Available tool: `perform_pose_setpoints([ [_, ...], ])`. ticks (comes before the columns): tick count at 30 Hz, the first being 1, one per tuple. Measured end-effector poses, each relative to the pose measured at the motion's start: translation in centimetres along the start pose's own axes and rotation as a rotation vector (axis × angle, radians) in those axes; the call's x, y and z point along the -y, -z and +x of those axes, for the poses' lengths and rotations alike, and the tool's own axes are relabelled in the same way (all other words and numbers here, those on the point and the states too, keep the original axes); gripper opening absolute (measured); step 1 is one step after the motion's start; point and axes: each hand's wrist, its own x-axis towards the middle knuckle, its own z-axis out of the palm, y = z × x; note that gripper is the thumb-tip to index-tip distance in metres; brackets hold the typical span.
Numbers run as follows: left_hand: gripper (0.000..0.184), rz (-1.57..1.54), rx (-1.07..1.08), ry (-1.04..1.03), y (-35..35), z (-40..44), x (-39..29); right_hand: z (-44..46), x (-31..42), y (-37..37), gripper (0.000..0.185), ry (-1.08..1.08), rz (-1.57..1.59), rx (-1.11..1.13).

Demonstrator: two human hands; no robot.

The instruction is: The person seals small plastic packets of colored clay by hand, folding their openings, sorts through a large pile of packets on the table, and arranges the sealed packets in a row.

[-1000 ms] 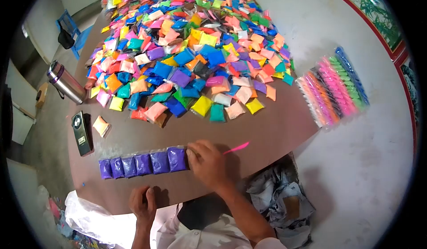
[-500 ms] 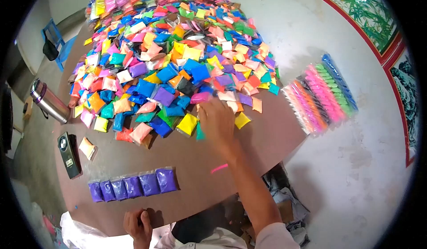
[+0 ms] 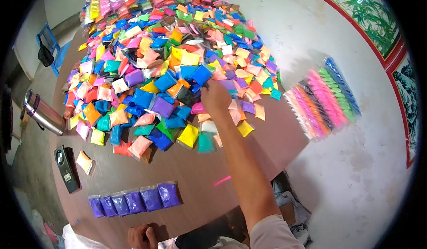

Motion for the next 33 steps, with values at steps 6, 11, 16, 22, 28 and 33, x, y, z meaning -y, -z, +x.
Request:
perform_pose_setpoints([
  [6, 0.017, 0.029, -0.05, -0.124, 0.6, 1.8, -1.6, 0.2, -0.3, -1.0, 0.024, -0.031, 0.136, -0.032],
  [11, 0.019, -0.036, -0.071, -0.126, 0.3, 1.5, -1.4, 0.7, -0.9, -2.6, 0.023, -0.054, 0.329, -0.133],
  [16, 0.023, -0.042, -0.028, -0.057, -0.1, -0.2, -0.1, 0.7, 0.2, -1.4, 0.018, -0.174, 0.394, -0.182],
  [22, 0.029, -0.072, 0.106, 0.137, -1.6, -2.8, 3.5, -3.5, -3.1, 4.8, 0.032, -0.082, 0.711, -0.334],
  [28, 0.034, -0.084, -0.025, -0.002, -0.9, -2.4, 2.8, -18.2, -3.5, 11.6, 0.041, -0.431, 1.147, 0.044],
  [33, 0.018, -0.191, -0.016, 0.033, 0.9, 0.2, -2.4, -27.0, -0.4, 12.8, 0.038, -0.451, 1.343, 0.283],
])
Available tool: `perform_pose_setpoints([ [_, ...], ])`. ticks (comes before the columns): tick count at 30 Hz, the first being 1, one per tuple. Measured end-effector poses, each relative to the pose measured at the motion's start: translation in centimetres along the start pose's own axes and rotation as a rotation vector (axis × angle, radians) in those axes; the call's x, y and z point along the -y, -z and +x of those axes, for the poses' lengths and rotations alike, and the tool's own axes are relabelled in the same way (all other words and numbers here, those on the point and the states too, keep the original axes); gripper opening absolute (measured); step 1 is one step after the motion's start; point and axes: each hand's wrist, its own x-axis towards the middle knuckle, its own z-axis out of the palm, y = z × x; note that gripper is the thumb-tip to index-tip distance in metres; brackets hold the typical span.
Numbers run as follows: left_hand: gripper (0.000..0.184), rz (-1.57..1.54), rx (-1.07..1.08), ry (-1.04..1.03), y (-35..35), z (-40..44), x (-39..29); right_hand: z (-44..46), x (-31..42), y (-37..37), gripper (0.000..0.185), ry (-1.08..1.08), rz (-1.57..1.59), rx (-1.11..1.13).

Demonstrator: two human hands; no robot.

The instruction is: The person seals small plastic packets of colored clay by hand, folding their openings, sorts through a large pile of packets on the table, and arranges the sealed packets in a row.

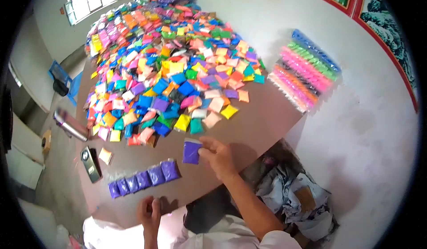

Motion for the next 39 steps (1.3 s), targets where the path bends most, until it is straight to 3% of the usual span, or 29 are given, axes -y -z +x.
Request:
perform_pose_setpoints([
  [2, 0.025, 0.086, 0.054, -0.195, -0.3, 0.4, -0.7, -2.4, -1.4, -0.9, 0.038, -0.019, -0.002, 0.064],
  [6, 0.03, -0.295, 0.156, 0.13, -3.2, 1.1, -4.5, -5.5, -4.3, -1.6, 0.037, 0.002, -0.02, 0.214],
  [9, 0.028, -0.486, 0.266, 0.253, -5.3, 0.8, -2.8, -7.2, -5.7, -1.5, 0.037, -0.006, -0.007, 0.288],
  [15, 0.021, -0.671, 0.292, 0.291, -6.3, -0.6, -1.8, -7.7, -6.2, -0.7, 0.031, -0.008, -0.017, 0.341],
  [22, 0.016, -0.612, 0.232, 0.284, -6.5, 0.1, -4.7, -6.2, -9.2, -0.6, 0.021, 0.087, -0.134, 0.295],
  [25, 0.015, -0.469, 0.221, 0.217, -6.1, 1.1, -3.4, -6.0, -9.6, -1.2, 0.022, 0.184, -0.26, 0.342],
  [33, 0.015, -0.509, 0.168, 0.199, -6.1, 1.1, -1.9, -5.8, -9.0, -1.9, 0.021, 0.266, -0.39, 0.425],
  [39, 0.016, -0.433, 0.188, 0.189, -6.0, 1.3, -2.8, -5.6, -10.8, -1.2, 0.012, 0.224, -0.273, 0.487],
])
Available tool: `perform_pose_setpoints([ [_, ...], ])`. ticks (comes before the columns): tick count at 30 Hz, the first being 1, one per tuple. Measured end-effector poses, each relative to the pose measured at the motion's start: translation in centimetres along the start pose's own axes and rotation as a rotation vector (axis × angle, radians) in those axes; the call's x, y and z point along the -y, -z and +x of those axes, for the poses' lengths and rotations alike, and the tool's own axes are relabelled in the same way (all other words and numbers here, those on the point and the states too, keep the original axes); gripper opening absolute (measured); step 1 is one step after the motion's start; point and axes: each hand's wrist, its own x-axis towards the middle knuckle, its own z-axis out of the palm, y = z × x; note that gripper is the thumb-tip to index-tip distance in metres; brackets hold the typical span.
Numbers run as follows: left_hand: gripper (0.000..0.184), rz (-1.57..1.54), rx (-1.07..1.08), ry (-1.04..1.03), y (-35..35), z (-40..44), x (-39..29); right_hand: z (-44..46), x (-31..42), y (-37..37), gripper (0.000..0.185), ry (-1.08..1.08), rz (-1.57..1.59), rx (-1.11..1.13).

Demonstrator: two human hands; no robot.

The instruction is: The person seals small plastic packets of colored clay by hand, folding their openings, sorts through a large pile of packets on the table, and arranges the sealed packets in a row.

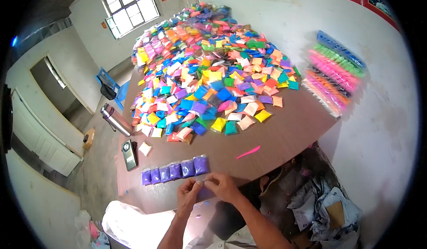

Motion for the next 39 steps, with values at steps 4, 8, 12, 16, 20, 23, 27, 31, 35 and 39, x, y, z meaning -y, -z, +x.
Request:
perform_pose_setpoints([
  [4, 0.019, -0.027, -0.001, 0.027, -0.1, 0.0, 0.1, -0.1, 0.1, -0.4, 0.014, 0.004, -0.006, 0.009],
  [8, 0.019, -0.1, -0.056, 0.04, -0.2, -0.2, 0.0, -0.6, 2.6, -0.4, 0.02, 0.03, -0.196, -0.027],
  [12, 0.018, -0.116, -0.078, 0.036, 0.0, 0.0, 0.8, -0.6, 2.5, -0.4, 0.023, -0.052, -0.136, 0.035],
  [16, 0.019, 0.015, 0.018, -0.008, -0.6, 0.0, 0.5, -0.5, 0.7, -0.9, 0.021, -0.004, 0.074, -0.03],
  [20, 0.029, 0.024, 0.051, -0.007, -0.1, 0.1, 2.6, -0.5, 1.1, -0.8, 0.023, 0.012, 0.014, -0.07],
  [23, 0.032, -0.002, 0.031, 0.07, 0.3, -0.1, 2.5, -0.6, 2.2, -0.8, 0.024, 0.006, -0.153, -0.045],
  [27, 0.028, -0.04, 0.035, 0.105, 0.5, -0.1, 2.4, -0.9, 2.6, -0.6, 0.025, -0.023, -0.186, 0.011],
  [31, 0.023, -0.023, 0.041, 0.031, -0.3, -0.2, 0.0, -0.8, 2.6, -0.5, 0.026, -0.071, 0.006, 0.017],
  [35, 0.031, -0.021, 0.101, 0.063, 0.0, -0.3, 1.4, -0.4, 2.4, -0.5, 0.026, -0.079, 0.061, -0.065],
  [39, 0.027, -0.051, 0.06, 0.04, 0.3, -0.2, 3.0, -0.4, 2.7, -0.8, 0.027, -0.072, 0.075, -0.048],
])
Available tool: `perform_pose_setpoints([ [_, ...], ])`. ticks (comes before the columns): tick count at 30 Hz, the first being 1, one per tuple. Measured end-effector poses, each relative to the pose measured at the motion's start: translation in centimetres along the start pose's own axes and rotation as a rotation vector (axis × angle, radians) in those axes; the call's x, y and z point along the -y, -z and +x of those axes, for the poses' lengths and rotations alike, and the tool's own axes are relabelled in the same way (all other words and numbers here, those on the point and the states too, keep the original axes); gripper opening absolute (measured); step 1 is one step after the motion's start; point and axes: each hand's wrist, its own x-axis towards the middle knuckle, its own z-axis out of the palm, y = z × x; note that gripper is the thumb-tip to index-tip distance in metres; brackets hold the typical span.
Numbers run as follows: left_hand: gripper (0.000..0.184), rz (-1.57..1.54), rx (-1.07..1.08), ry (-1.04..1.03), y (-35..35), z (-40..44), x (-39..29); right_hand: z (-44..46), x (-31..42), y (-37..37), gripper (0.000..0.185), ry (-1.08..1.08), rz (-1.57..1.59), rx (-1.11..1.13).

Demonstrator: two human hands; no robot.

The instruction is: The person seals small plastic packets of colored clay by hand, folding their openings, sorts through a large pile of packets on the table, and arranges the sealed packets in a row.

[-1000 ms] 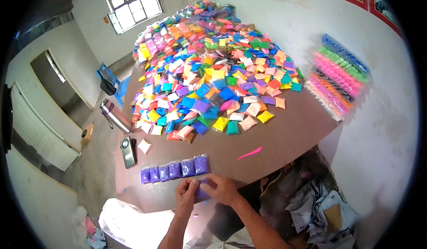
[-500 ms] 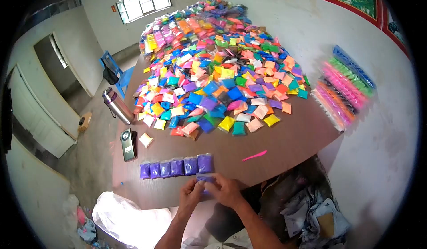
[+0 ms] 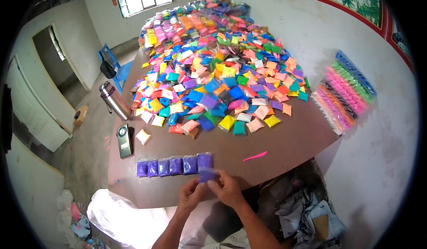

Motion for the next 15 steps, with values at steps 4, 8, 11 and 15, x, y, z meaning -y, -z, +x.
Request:
perform_pose_setpoints([
  [4, 0.022, -0.006, -0.02, -0.011, 0.1, -0.2, -0.4, 0.2, -1.2, 0.8, 0.028, -0.013, -0.018, 0.057],
  [8, 0.026, 0.04, 0.003, 0.067, 0.1, -0.1, -1.2, 0.1, -1.7, 0.9, 0.025, -0.011, -0.045, 0.037],
  [11, 0.024, 0.022, 0.005, 0.029, -0.1, -0.2, -3.0, -0.2, -1.8, 0.9, 0.021, -0.009, -0.051, 0.055],
  [15, 0.02, -0.098, 0.018, 0.037, -0.2, -0.1, -3.2, -0.3, -1.9, 1.0, 0.029, -0.023, -0.192, 0.084],
])
